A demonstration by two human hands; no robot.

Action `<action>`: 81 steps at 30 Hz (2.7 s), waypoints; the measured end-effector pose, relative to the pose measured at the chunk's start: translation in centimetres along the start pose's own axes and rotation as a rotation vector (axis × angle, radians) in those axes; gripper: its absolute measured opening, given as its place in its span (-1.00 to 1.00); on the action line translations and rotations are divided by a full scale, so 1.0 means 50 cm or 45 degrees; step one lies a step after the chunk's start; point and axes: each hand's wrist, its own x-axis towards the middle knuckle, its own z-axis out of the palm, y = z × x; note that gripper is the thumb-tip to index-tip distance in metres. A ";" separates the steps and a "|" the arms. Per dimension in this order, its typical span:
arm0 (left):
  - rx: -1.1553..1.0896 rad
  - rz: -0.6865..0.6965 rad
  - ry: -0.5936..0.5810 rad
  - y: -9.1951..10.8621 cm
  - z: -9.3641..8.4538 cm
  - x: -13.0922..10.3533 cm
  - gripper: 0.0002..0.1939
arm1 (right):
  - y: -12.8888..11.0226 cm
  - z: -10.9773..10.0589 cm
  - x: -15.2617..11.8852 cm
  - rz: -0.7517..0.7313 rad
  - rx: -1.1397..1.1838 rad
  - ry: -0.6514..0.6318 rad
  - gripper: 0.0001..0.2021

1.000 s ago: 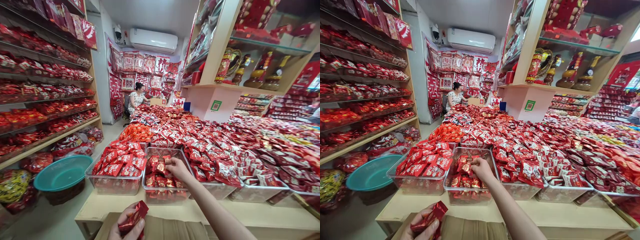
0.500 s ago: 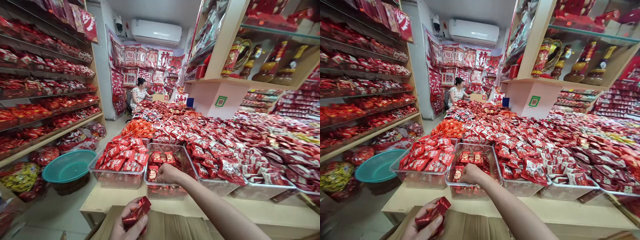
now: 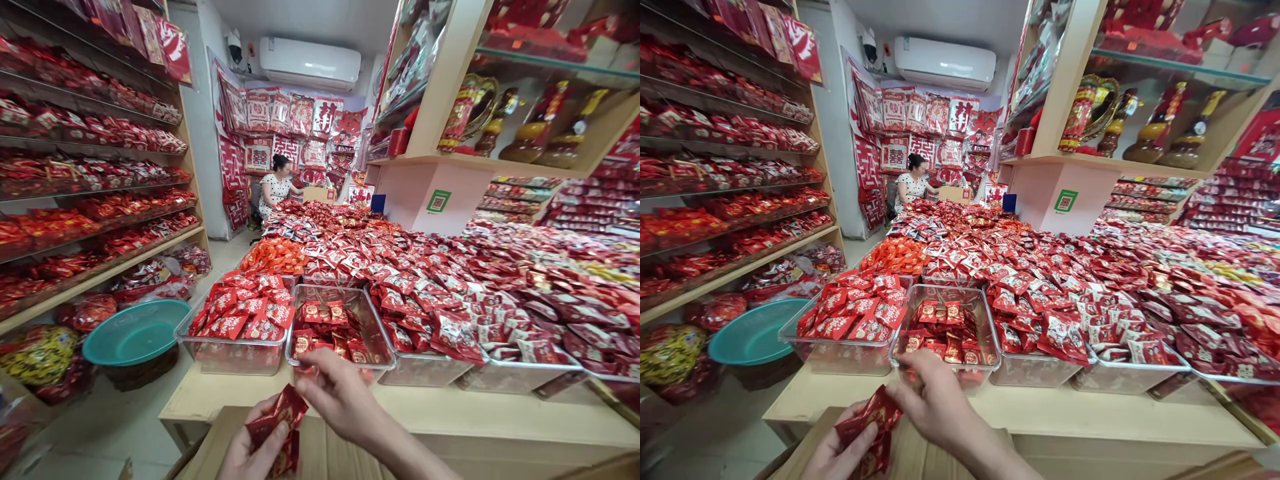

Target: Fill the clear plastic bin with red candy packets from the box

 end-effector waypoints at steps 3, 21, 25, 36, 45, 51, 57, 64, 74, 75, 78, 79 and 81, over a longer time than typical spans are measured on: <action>0.048 -0.066 -0.141 0.006 0.002 -0.004 -0.63 | 0.013 0.019 -0.048 0.172 0.157 -0.090 -0.82; 0.014 -0.178 -0.377 0.013 0.012 -0.004 -0.66 | 0.054 0.067 -0.080 0.467 0.770 -0.021 -0.71; -0.004 -0.155 -0.329 0.019 0.017 -0.005 -0.68 | 0.055 0.072 -0.079 0.550 0.729 0.048 -0.64; 0.106 -0.062 -0.427 0.018 0.011 0.003 -0.72 | 0.048 0.078 -0.084 0.457 0.918 0.004 -0.69; 0.154 -0.056 -0.348 0.001 -0.005 0.016 -0.70 | 0.064 0.051 -0.091 -0.245 0.048 0.269 -0.87; 0.135 0.020 -0.396 0.003 -0.005 0.010 -0.61 | 0.061 0.050 -0.095 -0.324 -0.029 0.284 -0.74; 0.081 -0.087 -0.381 0.007 -0.002 0.006 -0.62 | 0.054 0.044 -0.099 -0.207 0.208 0.143 -0.70; -0.020 -0.105 -0.286 -0.011 0.008 0.006 -0.60 | 0.070 0.069 -0.102 -0.075 0.308 0.179 -0.69; 0.091 -0.047 -0.297 -0.021 0.007 0.011 -0.57 | 0.095 0.089 -0.097 0.297 0.621 0.181 -0.74; 0.112 -0.043 -0.296 -0.018 0.007 0.010 -0.56 | 0.094 0.087 -0.095 0.300 0.637 0.202 -0.74; 0.188 -0.053 -0.353 -0.009 0.005 0.007 -0.56 | 0.093 0.083 -0.093 0.321 0.674 0.225 -0.77; 0.210 -0.065 -0.389 -0.006 0.004 0.007 -0.57 | 0.093 0.083 -0.093 0.320 0.682 0.223 -0.77; 0.245 -0.081 -0.443 -0.002 0.001 0.007 -0.59 | 0.093 0.082 -0.093 0.310 0.692 0.224 -0.76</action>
